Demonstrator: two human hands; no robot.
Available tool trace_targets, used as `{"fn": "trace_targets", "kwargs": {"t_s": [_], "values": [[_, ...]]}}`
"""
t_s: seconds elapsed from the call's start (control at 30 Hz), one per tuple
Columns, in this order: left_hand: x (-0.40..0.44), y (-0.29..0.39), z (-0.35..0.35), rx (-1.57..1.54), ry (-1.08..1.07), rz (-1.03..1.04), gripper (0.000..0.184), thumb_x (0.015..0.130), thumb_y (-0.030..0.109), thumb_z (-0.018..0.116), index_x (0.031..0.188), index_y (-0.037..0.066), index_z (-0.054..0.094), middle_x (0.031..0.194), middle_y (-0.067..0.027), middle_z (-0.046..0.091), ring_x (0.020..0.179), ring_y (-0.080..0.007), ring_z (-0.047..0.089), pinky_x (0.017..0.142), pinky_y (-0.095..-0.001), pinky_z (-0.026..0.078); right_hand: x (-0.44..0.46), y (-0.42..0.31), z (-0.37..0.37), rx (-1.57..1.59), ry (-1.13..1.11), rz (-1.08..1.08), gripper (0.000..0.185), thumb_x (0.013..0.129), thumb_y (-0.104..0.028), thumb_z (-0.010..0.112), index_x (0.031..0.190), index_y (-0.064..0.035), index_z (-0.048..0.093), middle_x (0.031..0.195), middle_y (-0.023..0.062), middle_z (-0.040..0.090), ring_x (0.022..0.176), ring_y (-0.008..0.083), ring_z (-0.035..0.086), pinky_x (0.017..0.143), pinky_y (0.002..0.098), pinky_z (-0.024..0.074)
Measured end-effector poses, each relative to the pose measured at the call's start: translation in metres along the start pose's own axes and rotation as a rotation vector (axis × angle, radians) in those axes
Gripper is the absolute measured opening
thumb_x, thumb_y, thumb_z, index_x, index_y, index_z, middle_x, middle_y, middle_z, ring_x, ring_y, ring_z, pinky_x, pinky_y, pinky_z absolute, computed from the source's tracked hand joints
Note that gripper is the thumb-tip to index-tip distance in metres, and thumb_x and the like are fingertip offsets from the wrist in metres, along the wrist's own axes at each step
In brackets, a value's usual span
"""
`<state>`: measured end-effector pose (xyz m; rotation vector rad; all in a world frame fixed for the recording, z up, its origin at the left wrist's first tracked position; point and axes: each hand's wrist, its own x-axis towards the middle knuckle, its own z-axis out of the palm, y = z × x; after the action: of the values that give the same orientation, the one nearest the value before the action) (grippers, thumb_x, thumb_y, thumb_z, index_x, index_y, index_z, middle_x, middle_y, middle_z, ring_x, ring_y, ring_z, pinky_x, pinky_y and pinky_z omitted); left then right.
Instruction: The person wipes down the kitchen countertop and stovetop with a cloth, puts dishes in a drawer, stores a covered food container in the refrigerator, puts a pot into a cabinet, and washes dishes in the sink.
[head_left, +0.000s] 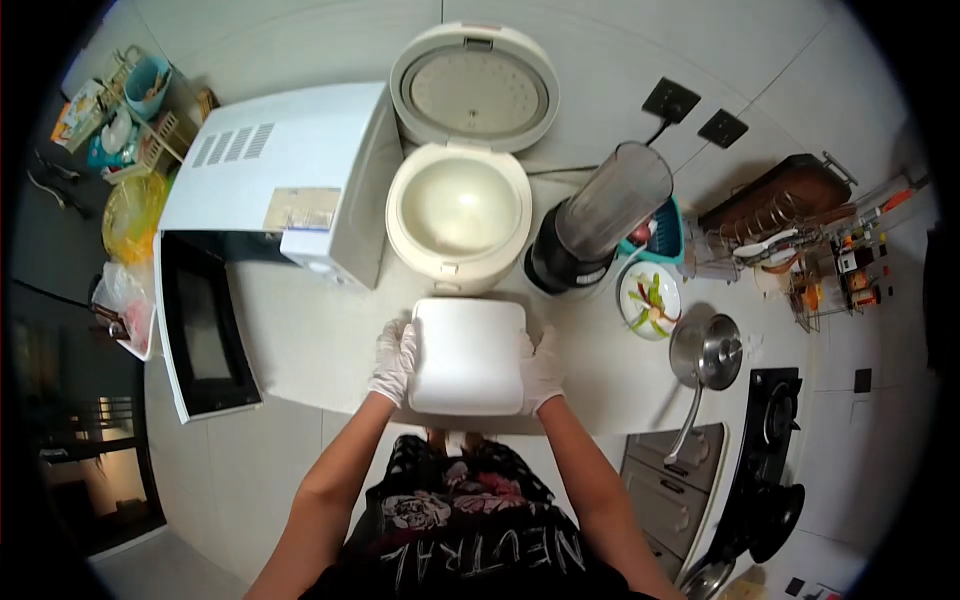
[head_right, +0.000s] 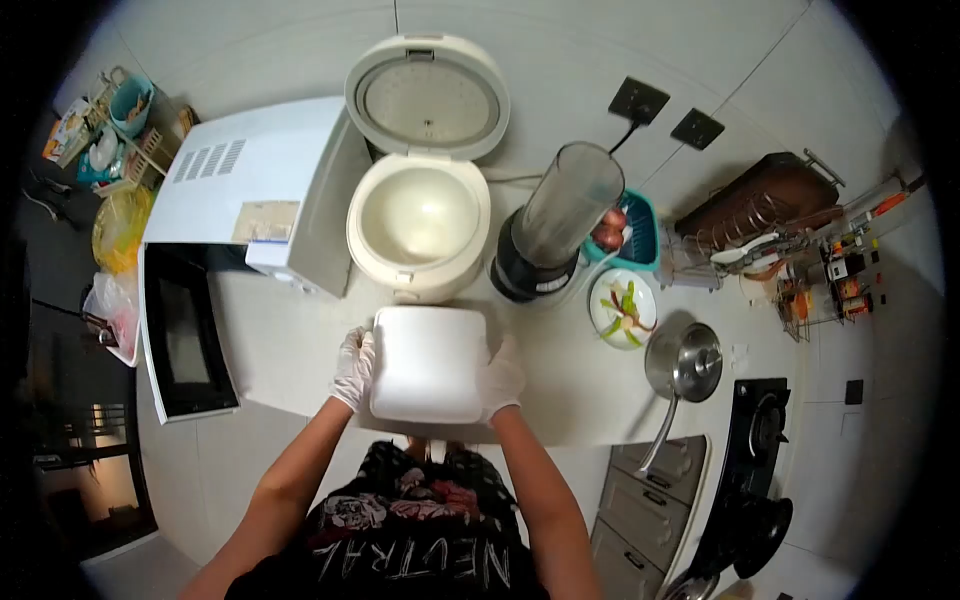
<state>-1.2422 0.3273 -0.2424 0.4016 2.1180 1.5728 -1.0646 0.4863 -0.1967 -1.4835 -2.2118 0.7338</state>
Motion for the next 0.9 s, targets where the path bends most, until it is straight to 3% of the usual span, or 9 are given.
{"fn": "trace_targets", "kwargs": {"t_s": [0.03, 0.07, 0.17, 0.2, 0.27, 0.4, 0.6, 0.7, 0.9], "values": [[-0.013, 0.002, -0.003, -0.086, -0.010, -0.019, 0.026, 0.093, 0.025, 0.048, 0.103, 0.002, 0.052, 0.082, -0.0006, 0.054, 0.072, -0.0080, 0.047, 0.064, -0.0236, 0.045, -0.009, 0.006, -0.001, -0.072, -0.067, 0.025, 0.042, 0.088, -0.039, 0.047, 0.105, -0.0010, 0.050, 0.095, 0.0218, 0.060, 0.085, 0.0393, 0.057, 0.078, 0.0440, 0.0438], [-0.036, 0.012, 0.000, 0.032, 0.007, 0.019, 0.029, 0.096, 0.027, 0.040, 0.103, 0.001, 0.052, 0.083, -0.0015, 0.055, 0.073, -0.0079, 0.049, 0.064, -0.0230, 0.045, -0.011, 0.008, -0.001, -0.139, -0.125, 0.044, 0.042, 0.089, -0.039, 0.045, 0.103, -0.0001, 0.048, 0.092, 0.0225, 0.060, 0.082, 0.0402, 0.057, 0.075, 0.0451, 0.0438], [-0.059, 0.047, 0.002, 0.120, -0.006, -0.178, 0.041, 0.096, 0.031, 0.037, 0.109, -0.005, 0.050, 0.090, -0.0137, 0.060, 0.080, -0.0186, 0.056, 0.075, -0.0309, 0.045, -0.019, 0.008, 0.004, -0.161, -0.401, 0.184, 0.042, 0.091, -0.039, 0.036, 0.109, -0.0048, 0.052, 0.107, 0.0203, 0.056, 0.096, 0.0370, 0.054, 0.081, 0.0449, 0.0432], [-0.054, 0.001, 0.007, 0.018, 0.020, -0.130, 0.045, 0.096, 0.036, 0.035, 0.105, -0.006, 0.051, 0.085, -0.0161, 0.060, 0.077, -0.0225, 0.058, 0.071, -0.0326, 0.045, -0.023, 0.011, 0.005, -0.197, -0.394, 0.092, 0.041, 0.092, -0.038, 0.035, 0.109, -0.0056, 0.053, 0.105, 0.0197, 0.056, 0.095, 0.0370, 0.055, 0.080, 0.0453, 0.0433], [-0.062, 0.054, 0.004, 0.183, 0.024, -0.120, 0.044, 0.095, 0.036, 0.036, 0.104, -0.004, 0.051, 0.083, -0.0156, 0.060, 0.077, -0.0229, 0.058, 0.070, -0.0327, 0.046, -0.028, 0.017, 0.011, -0.263, -0.392, -0.099, 0.039, 0.092, -0.036, 0.032, 0.108, -0.0072, 0.053, 0.102, 0.0185, 0.056, 0.093, 0.0370, 0.055, 0.078, 0.0460, 0.0436], [-0.054, 0.071, 0.006, 0.350, 0.013, -0.190, 0.042, 0.095, 0.035, 0.035, 0.101, -0.004, 0.052, 0.080, -0.0178, 0.060, 0.076, -0.0271, 0.058, 0.071, -0.0354, 0.046, -0.023, -0.005, -0.005, -0.162, -0.424, 0.056, 0.035, 0.092, -0.034, 0.035, 0.106, -0.0077, 0.054, 0.097, 0.0180, 0.057, 0.084, 0.0378, 0.056, 0.073, 0.0468, 0.0440], [-0.056, 0.055, 0.003, 0.104, -0.038, -0.125, 0.044, 0.095, 0.033, 0.033, 0.101, -0.005, 0.052, 0.081, -0.0195, 0.060, 0.078, -0.0295, 0.059, 0.071, -0.0359, 0.045, -0.027, 0.012, 0.008, 0.145, -0.219, 0.047, 0.034, 0.092, -0.033, 0.041, 0.093, -0.0014, 0.052, 0.078, 0.0237, 0.056, 0.074, 0.0402, 0.055, 0.067, 0.0459, 0.0416], [-0.057, 0.051, 0.002, 0.241, -0.006, -0.168, 0.041, 0.095, 0.034, 0.035, 0.099, -0.002, 0.053, 0.078, -0.0128, 0.059, 0.072, -0.0222, 0.056, 0.068, -0.0334, 0.044, -0.029, -0.004, 0.003, 0.188, -0.159, 0.013, 0.034, 0.092, -0.033, 0.041, 0.092, -0.0008, 0.052, 0.081, 0.0236, 0.056, 0.076, 0.0401, 0.055, 0.068, 0.0452, 0.0416], [-0.067, 0.000, 0.008, -0.262, 0.136, -0.110, 0.030, 0.091, 0.022, 0.048, 0.111, -0.001, 0.050, 0.094, -0.0106, 0.059, 0.084, -0.0189, 0.054, 0.075, -0.0307, 0.046, -0.034, 0.007, -0.007, 0.090, -0.325, -0.066, 0.035, 0.092, -0.033, 0.040, 0.096, 0.0006, 0.051, 0.085, 0.0249, 0.057, 0.080, 0.0404, 0.056, 0.069, 0.0446, 0.0428]]}}
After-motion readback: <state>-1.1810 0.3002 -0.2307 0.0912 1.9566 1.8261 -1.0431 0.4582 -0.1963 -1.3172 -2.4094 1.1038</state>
